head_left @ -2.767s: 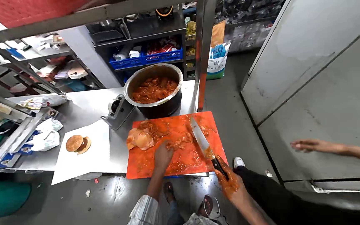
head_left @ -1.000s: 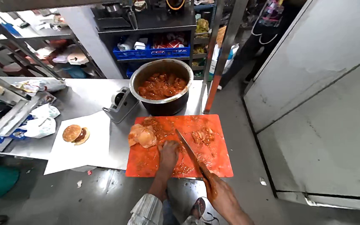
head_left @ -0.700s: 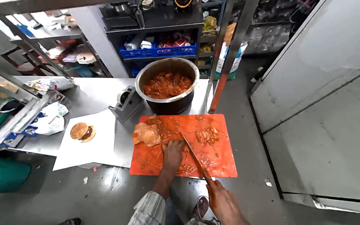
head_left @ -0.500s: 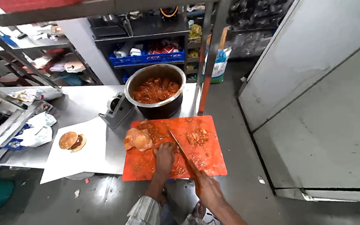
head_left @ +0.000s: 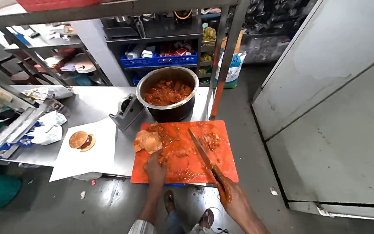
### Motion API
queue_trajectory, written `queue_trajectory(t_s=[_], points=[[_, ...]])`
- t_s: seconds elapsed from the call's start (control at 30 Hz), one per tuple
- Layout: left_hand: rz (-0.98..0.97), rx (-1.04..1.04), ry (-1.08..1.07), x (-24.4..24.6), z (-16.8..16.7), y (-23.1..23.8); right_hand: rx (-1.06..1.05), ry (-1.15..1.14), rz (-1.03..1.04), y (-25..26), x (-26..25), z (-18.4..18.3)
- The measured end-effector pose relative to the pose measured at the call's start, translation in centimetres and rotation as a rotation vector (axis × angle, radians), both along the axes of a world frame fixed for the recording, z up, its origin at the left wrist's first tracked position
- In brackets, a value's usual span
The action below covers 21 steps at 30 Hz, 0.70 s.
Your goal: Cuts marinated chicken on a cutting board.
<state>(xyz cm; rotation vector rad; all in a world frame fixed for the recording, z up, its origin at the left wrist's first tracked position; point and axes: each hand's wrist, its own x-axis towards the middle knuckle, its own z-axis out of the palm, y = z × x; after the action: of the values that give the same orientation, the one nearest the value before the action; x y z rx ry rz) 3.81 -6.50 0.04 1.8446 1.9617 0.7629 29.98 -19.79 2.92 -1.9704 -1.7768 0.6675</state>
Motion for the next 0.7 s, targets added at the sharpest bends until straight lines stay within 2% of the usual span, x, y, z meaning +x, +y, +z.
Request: queue_trajectory(t_s=[0.17, 0.33, 0.4, 0.53, 0.6, 0.7], points=[[-0.004, -0.009, -0.004, -0.8, 0.7, -0.1, -0.101, 0.039, 0.122, -1.9, -1.2, -1.2], [-0.036, 0.025, 0.027, -0.1, 0.6, 0.3, 0.016, 0.028, -0.028, -0.9, 0.5, -2.1], [-0.039, 0.026, 0.024, -0.1, 0.7, 0.9, 0.022, 0.023, 0.017, -1.1, 0.0, -1.4], [-0.042, 0.059, 0.06, -0.3, 1.6, 2.9, -0.132, 0.045, 0.147, -2.2, -1.4, -1.1], [-0.06, 0.049, 0.125, -0.4, 2.8, 4.4, -0.103, 0.05, 0.051, -1.7, -1.0, -2.0], [-0.169, -0.078, 0.308, 0.2, 4.2, 6.9, 0.0, 0.042, -0.112, -0.4, 0.7, -2.4]])
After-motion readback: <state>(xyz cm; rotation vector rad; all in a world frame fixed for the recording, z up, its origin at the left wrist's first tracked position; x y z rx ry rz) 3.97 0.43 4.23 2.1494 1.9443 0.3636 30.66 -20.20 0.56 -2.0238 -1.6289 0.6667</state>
